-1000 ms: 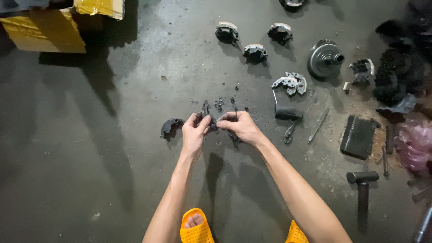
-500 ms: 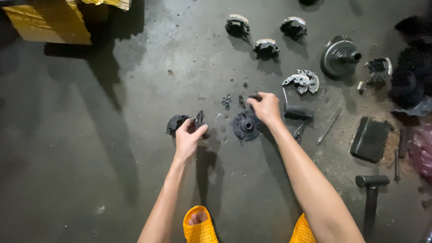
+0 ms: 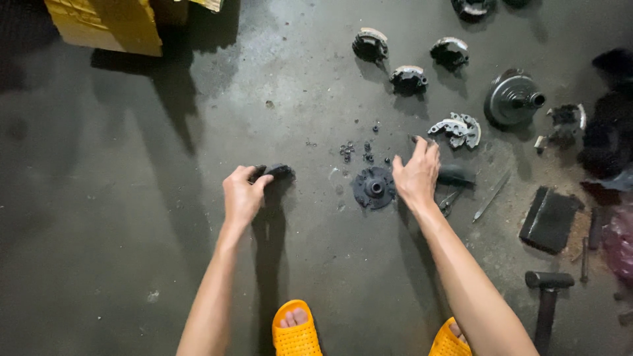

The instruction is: Disassembling and assembling motorcycle clutch components using a hammer and punch

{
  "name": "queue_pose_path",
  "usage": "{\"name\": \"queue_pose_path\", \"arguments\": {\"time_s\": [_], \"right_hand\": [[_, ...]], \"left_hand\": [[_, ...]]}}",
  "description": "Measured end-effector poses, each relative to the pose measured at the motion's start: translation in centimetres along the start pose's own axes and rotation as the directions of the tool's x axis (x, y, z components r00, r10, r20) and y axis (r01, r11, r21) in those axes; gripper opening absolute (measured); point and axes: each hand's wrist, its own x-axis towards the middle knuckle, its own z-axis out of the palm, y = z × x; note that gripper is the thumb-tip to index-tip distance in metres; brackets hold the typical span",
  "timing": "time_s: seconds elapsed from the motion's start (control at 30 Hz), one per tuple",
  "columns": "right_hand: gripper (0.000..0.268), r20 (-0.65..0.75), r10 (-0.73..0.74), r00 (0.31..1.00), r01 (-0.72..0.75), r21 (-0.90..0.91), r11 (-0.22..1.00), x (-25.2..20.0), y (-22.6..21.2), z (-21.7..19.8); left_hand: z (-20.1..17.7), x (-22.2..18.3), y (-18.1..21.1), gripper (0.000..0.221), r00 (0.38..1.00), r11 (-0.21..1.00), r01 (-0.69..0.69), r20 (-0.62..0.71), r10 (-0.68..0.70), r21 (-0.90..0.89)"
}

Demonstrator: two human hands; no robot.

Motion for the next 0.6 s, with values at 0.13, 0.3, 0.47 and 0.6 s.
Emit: {"name": "queue_pose_path", "arguments": {"time_s": [0.13, 0.3, 0.47, 0.6], "right_hand": [[0.057, -0.100, -0.154, 0.983, 0.153, -0.024, 0.988, 0.1, -0.1, 2.3], [0.041, 0.070, -0.369, 0.927, 0.357, 0.135, 0.924, -2.8, -8.8, 3.2], [0.072, 0.320, -0.605, 0.729, 0.617, 0.076, 0.783, -3.5, -15.0, 8.6], [0.066, 0.440, -0.724, 0.531, 0.827, -0.082, 0.557, -3.5, -19.0, 12.3]], "left_hand": [[0.6, 0.3, -1.0, 0.019, 0.964, 0.922, -0.262, 0.023, 0.266, 0.285], [2.0, -0.1, -4.0, 0.046, 0.917, 0.833, -0.386, 0.066, 0.394, 0.395], [2.7, -0.5, -4.4, 0.047, 0.893, 0.794, -0.418, 0.042, 0.447, 0.441], [1.6, -0.5, -5.3, 0.066, 0.922, 0.883, -0.385, 0.081, 0.378, 0.269]]}}
